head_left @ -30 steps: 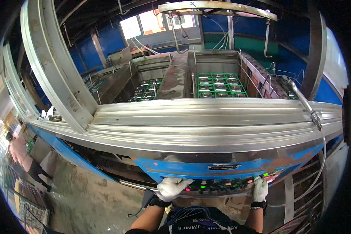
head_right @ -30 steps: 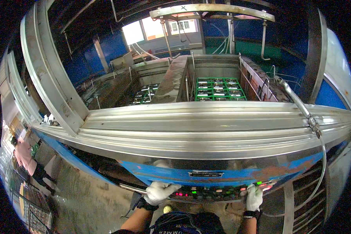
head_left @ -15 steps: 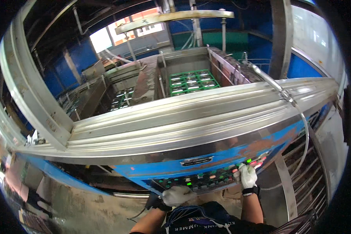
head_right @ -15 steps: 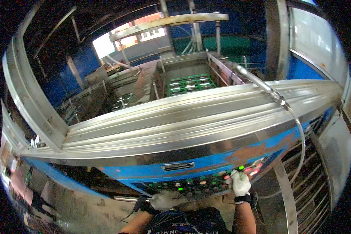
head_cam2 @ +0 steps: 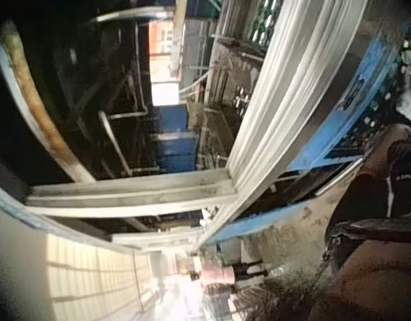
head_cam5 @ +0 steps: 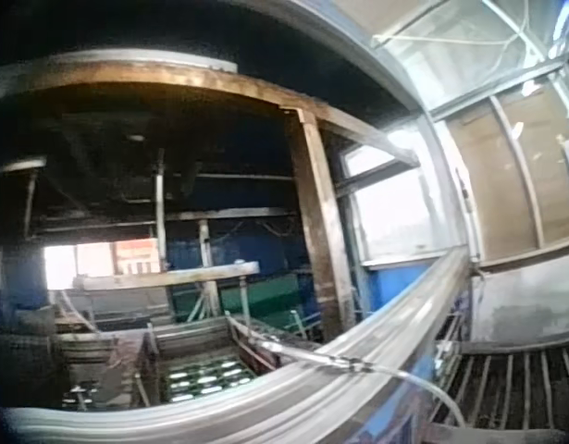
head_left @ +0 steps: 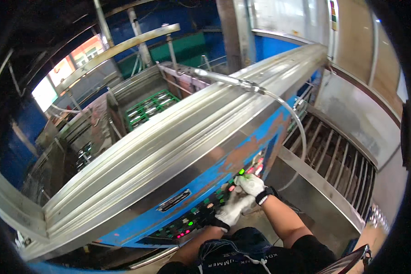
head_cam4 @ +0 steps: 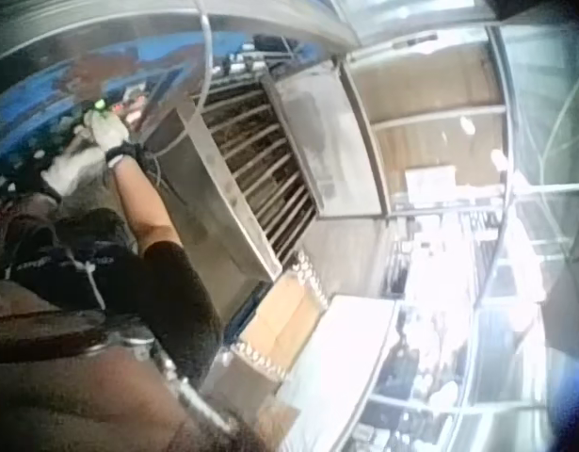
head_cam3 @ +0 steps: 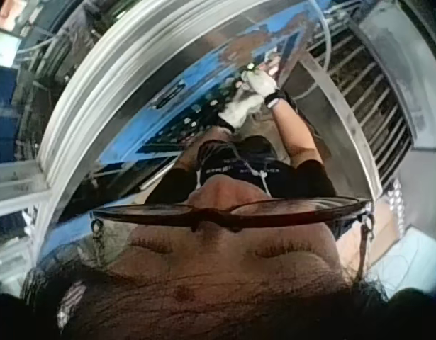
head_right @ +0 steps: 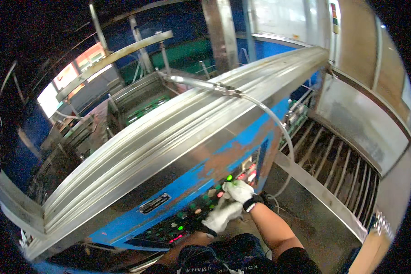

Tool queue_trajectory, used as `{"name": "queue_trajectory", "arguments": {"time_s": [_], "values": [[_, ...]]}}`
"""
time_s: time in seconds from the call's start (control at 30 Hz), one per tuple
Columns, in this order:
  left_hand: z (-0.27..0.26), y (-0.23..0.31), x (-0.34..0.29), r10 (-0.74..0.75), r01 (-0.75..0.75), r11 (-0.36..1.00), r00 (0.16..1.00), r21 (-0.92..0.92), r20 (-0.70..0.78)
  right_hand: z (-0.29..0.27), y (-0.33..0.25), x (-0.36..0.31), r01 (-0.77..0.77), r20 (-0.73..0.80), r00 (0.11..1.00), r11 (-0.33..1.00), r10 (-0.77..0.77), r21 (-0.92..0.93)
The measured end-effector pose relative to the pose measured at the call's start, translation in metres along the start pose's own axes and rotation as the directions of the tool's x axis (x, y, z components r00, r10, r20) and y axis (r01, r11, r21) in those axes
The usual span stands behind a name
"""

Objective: Transferring metal pistons from a green plastic tray in a metal rack to a cardboard-covered pallet and then operating a control panel on a cleaning or processing machine.

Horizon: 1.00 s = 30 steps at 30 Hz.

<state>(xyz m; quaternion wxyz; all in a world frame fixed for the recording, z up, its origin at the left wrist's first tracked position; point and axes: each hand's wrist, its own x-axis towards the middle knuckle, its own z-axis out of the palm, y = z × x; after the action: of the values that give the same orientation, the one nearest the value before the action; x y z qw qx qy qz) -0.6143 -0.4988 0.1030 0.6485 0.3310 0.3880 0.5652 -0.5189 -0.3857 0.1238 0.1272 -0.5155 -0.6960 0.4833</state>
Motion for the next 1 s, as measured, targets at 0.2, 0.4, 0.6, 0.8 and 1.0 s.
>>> {"name": "queue_trajectory", "arguments": {"time_s": [0.2,0.4,0.6,0.8,1.0], "values": [[0.013,-0.020,0.044,0.114,-0.128,0.909,0.992,-0.396,-0.059,-0.016,0.013,0.034,0.368,0.219,0.926,0.866,-0.308,-0.339],[-0.020,-0.039,0.061,0.072,-0.074,0.897,0.997,-0.436,-0.020,-0.020,-0.029,-0.027,0.082,-0.055,0.995,0.990,-0.088,-0.115],[0.010,-0.020,0.078,-0.090,0.012,0.957,0.963,-0.291,-0.256,-0.103,-0.154,-0.135,0.513,-0.017,0.826,0.764,-0.563,-0.392],[0.030,0.013,0.081,-0.146,0.029,0.937,0.938,-0.347,-0.314,-0.138,-0.276,-0.127,0.480,-0.356,0.167,0.391,-0.920,-0.785],[0.049,0.030,0.074,-0.255,0.132,0.923,0.914,-0.363,-0.315,-0.149,-0.295,-0.071,0.345,-0.334,0.660,0.666,-0.673,-0.661]]}}
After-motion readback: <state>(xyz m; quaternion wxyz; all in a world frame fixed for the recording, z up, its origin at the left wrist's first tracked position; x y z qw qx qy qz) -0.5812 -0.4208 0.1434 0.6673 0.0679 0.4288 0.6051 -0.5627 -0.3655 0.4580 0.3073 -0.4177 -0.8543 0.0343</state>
